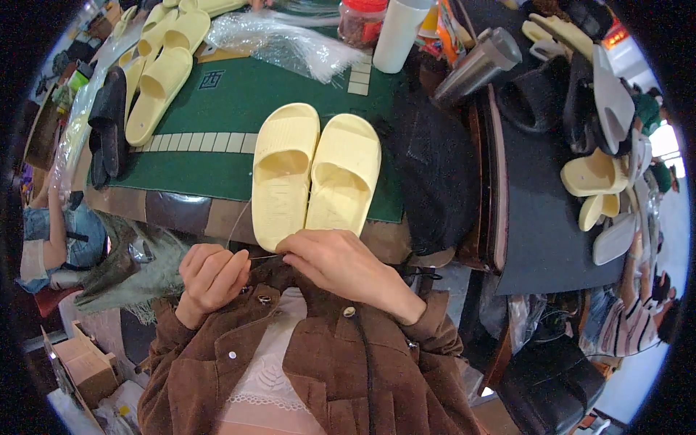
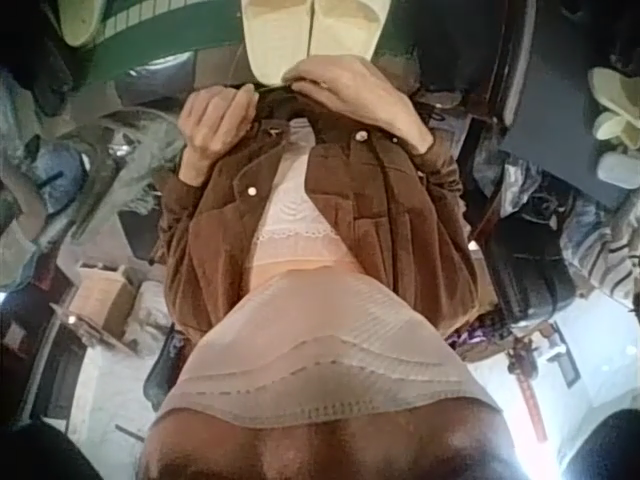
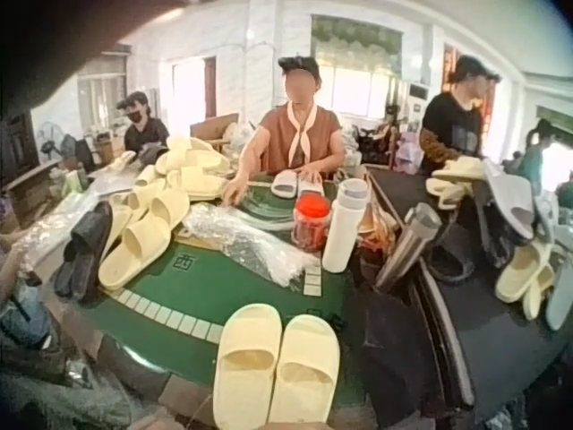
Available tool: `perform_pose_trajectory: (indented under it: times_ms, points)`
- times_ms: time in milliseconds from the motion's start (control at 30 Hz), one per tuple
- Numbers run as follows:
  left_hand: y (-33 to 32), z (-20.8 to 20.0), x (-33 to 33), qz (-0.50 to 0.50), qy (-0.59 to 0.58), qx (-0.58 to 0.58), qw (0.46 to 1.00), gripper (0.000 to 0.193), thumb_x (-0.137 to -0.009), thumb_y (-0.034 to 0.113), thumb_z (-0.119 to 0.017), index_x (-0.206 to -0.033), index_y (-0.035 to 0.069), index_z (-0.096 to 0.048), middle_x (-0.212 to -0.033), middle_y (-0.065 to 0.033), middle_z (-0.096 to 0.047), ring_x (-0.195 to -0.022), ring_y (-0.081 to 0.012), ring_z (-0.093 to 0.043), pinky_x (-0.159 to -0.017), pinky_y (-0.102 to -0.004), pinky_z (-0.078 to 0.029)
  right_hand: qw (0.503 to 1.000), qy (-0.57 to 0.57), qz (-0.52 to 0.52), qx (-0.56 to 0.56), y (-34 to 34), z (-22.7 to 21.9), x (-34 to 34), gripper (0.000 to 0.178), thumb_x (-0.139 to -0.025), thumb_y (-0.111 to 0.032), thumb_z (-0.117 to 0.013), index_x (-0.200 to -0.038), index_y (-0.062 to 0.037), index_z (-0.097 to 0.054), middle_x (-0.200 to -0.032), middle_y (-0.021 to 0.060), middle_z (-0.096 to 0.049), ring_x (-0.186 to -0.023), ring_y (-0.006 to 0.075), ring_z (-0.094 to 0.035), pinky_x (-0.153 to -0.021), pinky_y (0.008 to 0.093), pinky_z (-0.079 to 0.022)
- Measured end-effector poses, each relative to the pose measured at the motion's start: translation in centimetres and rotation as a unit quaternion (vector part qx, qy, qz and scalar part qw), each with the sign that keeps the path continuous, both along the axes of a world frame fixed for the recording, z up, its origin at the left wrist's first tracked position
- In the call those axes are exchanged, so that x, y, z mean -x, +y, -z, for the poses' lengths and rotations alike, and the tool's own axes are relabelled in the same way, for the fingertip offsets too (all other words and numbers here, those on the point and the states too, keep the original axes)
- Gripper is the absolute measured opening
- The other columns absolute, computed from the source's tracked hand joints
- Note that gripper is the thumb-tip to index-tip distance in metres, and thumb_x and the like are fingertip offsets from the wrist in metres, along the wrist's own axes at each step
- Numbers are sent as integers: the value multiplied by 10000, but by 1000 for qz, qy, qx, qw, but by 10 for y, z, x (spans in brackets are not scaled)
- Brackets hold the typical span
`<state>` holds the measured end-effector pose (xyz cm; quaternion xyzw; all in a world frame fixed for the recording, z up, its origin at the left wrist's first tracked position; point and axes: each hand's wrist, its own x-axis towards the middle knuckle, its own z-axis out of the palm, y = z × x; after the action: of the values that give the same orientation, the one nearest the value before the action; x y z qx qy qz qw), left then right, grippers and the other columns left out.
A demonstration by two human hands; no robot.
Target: Finishing sandals by threading and tying material through the straps.
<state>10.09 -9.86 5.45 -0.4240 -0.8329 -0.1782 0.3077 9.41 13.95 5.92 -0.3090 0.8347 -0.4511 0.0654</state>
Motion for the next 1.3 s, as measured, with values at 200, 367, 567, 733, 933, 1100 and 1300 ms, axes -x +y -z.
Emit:
perform_pose_trajectory:
  times_ms: [200,367,567,733,933,1100,1300]
  points:
    - [-1,19,1,-29,-17,-16,999,197,-675,47,-736,-854,32,-657,-757,-34,-553,-678,-193,-569,-563,-312,-463,999,-31,-4,-22,-4,8,3,176,-864,-128,-617,-995,-11,-636,-847,153,-661,-805,309,-655,-702,375,-515]
    - [7,32,14,-26,-45,-17,999,196,-689,42,-734,-859,22,-638,-774,-41,-565,-684,-203,-566,-583,-318,-461,990,77,80,-91,-3,6,2,82,-837,-98,-574,-857,-19,-581,-735,135,-612,-718,329,-631,-616,432,-490]
    - [28,47,46,-48,-47,-15,998,146,-719,58,-708,-821,44,-603,-736,-39,-513,-672,-206,-535,-588,-324,-442,979,60,148,-123,3,24,15,107,-863,-104,-588,-911,-12,-613,-822,157,-644,-775,339,-634,-656,402,-505]
    - [50,55,71,-58,-49,-20,997,115,-732,81,-690,-788,59,-592,-758,-51,-508,-699,-221,-537,-619,-322,-444,963,88,221,-124,9,36,33,111,-864,-99,-580,-941,-26,-612,-859,157,-643,-760,352,-631,-643,404,-510]
    - [70,57,82,-59,-90,-30,994,113,-743,79,-675,-754,56,-565,-754,-75,-500,-717,-244,-537,-633,-350,-458,950,118,263,-120,11,34,33,149,-864,-71,-591,-1001,-20,-616,-884,161,-640,-744,342,-633,-621,379,-513]
    - [82,53,82,-82,-115,-39,989,137,-762,94,-673,-739,48,-546,-752,-89,-499,-718,-258,-541,-638,-365,-464,939,142,314,22,38,23,46,127,-840,-2,-597,-960,7,-637,-882,167,-629,-745,337,-635,-652,371,-513]
    - [83,58,85,-61,-128,-59,988,146,-770,101,-676,-738,48,-543,-754,-87,-498,-721,-257,-544,-633,-365,-464,899,194,383,-85,70,11,95,144,-892,-61,-513,-974,-2,-615,-877,203,-640,-810,384,-634,-698,442,-511]
